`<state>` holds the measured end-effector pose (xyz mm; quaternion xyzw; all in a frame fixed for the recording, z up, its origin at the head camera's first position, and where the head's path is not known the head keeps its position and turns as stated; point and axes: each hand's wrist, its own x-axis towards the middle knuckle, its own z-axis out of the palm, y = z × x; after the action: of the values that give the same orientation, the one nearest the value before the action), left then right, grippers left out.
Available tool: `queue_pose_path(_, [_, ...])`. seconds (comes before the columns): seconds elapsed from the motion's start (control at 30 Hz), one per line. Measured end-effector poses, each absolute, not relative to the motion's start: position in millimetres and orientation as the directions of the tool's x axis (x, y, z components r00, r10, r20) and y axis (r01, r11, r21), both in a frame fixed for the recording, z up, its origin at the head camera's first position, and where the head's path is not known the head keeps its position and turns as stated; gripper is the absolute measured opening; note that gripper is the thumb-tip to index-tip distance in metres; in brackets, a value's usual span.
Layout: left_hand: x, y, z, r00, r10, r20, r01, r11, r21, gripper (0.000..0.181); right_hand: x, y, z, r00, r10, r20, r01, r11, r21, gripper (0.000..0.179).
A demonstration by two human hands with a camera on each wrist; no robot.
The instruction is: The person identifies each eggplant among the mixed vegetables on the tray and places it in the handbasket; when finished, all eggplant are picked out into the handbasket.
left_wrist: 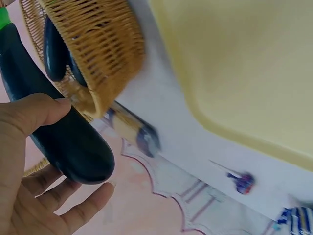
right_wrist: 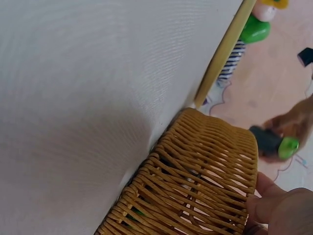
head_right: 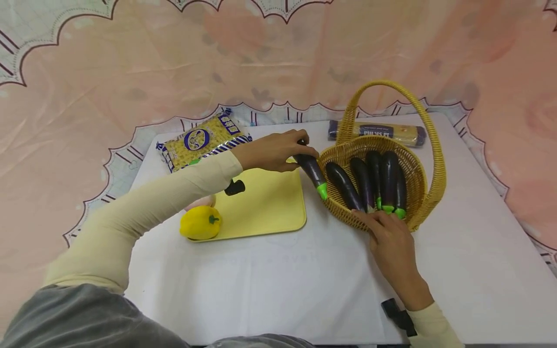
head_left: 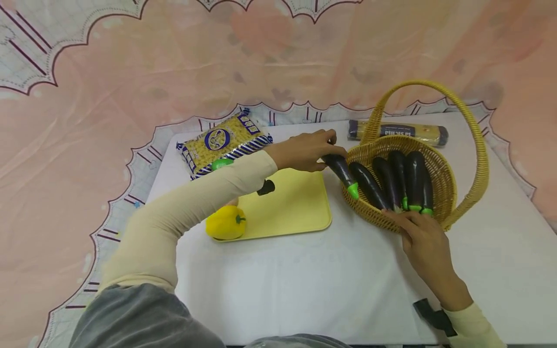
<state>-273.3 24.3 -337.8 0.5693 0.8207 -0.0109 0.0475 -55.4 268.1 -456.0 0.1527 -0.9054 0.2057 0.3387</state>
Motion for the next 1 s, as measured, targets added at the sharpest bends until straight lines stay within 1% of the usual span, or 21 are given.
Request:
queue_pose_path(0.07, [-273, 34, -338, -0.339, 0.937, -0.088, 0.940, 0.341, 0.009, 0.046, -56, 268, -456, -0.728, -0.144, 0.670, -0.413, 0.872, -0.262, 0.052])
queue_pose_path(0.3, [-272, 64, -343, -0.329, 0.939, -0.101, 0.943, 0.332, 0.014, 0.045, -56, 269, -456, -0.744, -0.153, 0.651, -0.403, 0.879, -0.253, 0.052])
queue_pose_path(0.57, [-274, 100, -348, -0.351, 0.925, -0.148, 0.936, 0.352, -0.022, 0.048, -56, 270, -454, -0.746, -0.155, 0.647, -0.397, 0.884, -0.246, 0.052])
queue_pose_path(0.87, [-266, 134, -360, -0.319, 0.932, -0.175, 0.948, 0.316, -0.044, 0.048, -55, 269, -455, -0.752, -0.158, 0.640, -0.395, 0.885, -0.246, 0.053])
queue_pose_path(1.0, [-263, 146, -363, -0.308, 0.936, -0.170, 0.951, 0.303, -0.054, 0.048, -54, 268, -454, -0.738, -0.160, 0.655, -0.405, 0.882, -0.241, 0.053])
